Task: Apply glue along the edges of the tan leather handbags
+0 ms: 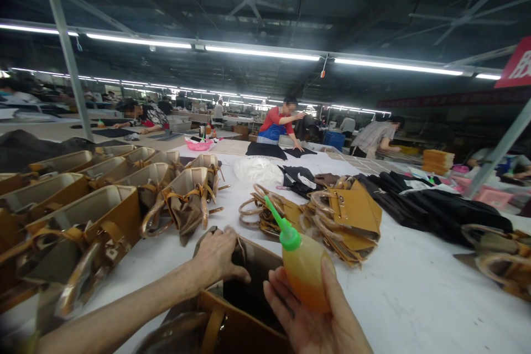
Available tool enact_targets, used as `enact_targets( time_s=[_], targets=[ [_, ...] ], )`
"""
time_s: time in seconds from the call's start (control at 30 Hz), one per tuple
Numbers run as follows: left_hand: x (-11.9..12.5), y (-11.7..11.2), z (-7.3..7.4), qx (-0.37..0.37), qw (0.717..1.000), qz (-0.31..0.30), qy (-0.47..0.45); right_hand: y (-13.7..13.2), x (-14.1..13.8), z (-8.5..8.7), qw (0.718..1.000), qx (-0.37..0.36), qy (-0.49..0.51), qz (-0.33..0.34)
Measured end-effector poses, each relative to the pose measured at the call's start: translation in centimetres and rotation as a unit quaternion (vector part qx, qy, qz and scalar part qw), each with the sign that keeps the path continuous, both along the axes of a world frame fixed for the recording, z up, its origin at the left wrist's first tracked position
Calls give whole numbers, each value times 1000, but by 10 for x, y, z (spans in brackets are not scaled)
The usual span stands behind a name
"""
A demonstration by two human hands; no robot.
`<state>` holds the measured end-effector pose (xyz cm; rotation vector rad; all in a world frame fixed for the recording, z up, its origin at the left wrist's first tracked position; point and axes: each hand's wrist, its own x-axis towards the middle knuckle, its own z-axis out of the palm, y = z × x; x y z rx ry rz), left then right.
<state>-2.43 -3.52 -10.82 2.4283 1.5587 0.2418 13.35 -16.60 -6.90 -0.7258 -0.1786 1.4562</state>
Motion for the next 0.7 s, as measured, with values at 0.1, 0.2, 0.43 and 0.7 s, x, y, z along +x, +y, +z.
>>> enact_targets(
  time_s=[0.1, 0.2, 0.43, 0.7],
  targets=[
    [0, 8, -18, -33, 996, 21, -79, 1, 0, 0, 1000, 0, -5, -3],
    [1, 16, -35, -82, 988, 27, -127, 1, 0, 1, 1000, 4, -9, 1],
    [2, 32, -66, -151, 962, 20, -229, 1, 0, 1, 1000, 8, -27, -1],
    [5, 29, -76, -195, 915, -67, -347, 3, 2, 1, 999, 3, -38, -3]
  ],
)
